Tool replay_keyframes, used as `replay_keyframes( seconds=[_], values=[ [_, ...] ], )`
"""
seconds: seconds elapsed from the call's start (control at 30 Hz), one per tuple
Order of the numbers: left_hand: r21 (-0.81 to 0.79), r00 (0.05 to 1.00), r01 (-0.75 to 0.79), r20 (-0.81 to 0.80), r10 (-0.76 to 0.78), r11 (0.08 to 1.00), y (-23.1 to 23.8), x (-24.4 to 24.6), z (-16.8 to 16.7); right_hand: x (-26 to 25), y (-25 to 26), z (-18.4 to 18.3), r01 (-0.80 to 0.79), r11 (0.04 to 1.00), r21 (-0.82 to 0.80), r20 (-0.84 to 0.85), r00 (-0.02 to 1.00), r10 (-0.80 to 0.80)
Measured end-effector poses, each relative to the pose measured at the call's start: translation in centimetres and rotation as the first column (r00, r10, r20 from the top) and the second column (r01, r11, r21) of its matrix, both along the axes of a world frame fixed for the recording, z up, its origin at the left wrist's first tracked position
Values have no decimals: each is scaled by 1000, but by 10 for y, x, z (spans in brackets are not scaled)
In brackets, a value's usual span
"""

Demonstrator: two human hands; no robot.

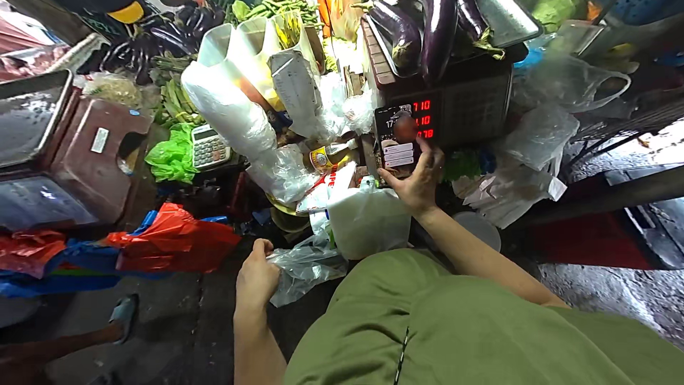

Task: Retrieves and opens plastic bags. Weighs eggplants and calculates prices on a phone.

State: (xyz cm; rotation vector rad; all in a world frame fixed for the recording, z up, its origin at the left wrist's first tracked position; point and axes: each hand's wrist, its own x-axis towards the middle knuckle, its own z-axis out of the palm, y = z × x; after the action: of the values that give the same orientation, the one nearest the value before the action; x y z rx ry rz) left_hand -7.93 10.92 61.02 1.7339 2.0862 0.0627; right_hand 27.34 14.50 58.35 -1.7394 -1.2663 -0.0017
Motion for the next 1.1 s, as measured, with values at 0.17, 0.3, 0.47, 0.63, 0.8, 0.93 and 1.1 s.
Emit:
replay_keyframes(
  seconds=[0.17,0.3,0.47,0.63,0.8,0.93,1.1],
  values=[
    [43,996,47,68,-50,998,-2,-8,-6,43,-15,-14,-378,925,35,300,887,351],
    [282,958,114,222,-181,953,-4,-7,-8,59,-1,-3,-334,941,-50,348,878,330],
    [383,954,-15,283,-101,924,0,-1,6,67,-1,14,-256,964,70,299,927,224],
    [317,906,-200,421,51,927,-4,2,15,62,-20,0,-336,942,15,370,877,307],
    [313,909,-226,408,84,923,-4,5,18,51,-19,-8,-342,939,-36,409,852,326],
    [308,917,-221,389,90,925,2,7,16,43,-15,0,-334,942,-37,407,856,320],
    [330,934,-176,352,52,927,3,12,14,35,-5,6,-324,942,-87,419,846,329]
  ],
)
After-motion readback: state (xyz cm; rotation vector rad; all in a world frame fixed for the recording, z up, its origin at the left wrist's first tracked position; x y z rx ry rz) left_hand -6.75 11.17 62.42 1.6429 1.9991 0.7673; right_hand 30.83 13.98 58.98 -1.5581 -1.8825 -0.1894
